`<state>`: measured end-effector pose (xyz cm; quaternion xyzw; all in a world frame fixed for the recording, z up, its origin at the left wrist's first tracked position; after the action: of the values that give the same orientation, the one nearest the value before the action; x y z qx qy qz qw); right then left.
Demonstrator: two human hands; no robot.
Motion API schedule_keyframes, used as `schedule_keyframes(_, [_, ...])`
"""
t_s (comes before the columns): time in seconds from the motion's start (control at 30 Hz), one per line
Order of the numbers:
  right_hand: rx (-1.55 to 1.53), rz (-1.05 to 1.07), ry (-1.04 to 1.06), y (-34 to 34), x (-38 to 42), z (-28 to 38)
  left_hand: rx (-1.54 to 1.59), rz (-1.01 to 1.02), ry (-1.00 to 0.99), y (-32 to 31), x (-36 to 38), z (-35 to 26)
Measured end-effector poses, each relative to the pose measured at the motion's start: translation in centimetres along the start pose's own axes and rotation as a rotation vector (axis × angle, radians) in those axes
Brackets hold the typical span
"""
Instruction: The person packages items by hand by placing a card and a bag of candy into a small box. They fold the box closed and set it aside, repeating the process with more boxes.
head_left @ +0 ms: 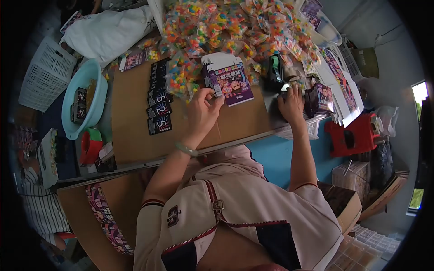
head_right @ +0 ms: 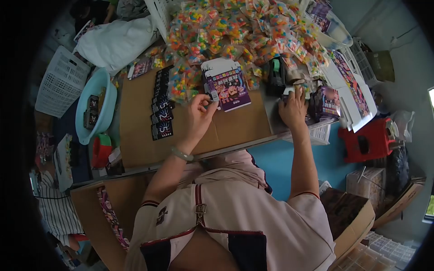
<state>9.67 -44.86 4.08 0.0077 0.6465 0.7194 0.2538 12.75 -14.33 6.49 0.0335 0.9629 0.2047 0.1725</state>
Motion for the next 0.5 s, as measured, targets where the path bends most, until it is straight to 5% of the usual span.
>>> schedule_keyframes(0.07, [0.108,0.063,-0.009,-0.8,0.4,0.0,-0.109,0.054,0.058,0.0,-2.2,-0.4])
schedule_keyframes(0.17, [0.005,-0.083,0.003,1.4,-0.4,3.9,-0.361,-0.083,-0.267,-2.0,-3.3,2.4])
schedule_keyframes(0.3, [-0.502,-0.243,0.44,4.7,-2.4,12.4,-0.291,-0.103,-0.204,-2.2,-3.3,2.4])
schedule_keyframes(0.4, [-0.498,0.123,0.622,1.9,-4.2,16.3,-0.312,-0.029,-0.076,-1.8,-2.8,2.6])
schedule_keyframes(0.5, [-0.289,0.207,0.622,0.8,-5.3,17.2,-0.25,-0.058,-0.1,-1.8,-2.9,3.5])
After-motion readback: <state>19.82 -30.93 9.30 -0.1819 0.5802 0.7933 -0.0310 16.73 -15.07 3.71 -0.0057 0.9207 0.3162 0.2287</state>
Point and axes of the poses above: each hand's wrist, its own x-axis away from the middle knuckle, its own y-axis out of the back of the hand, z = x × y, the point moved 1 cm from there along -x, towards the middle knuckle, and after that the axes turned 9 degrees about -y, right-handed, at the moved point
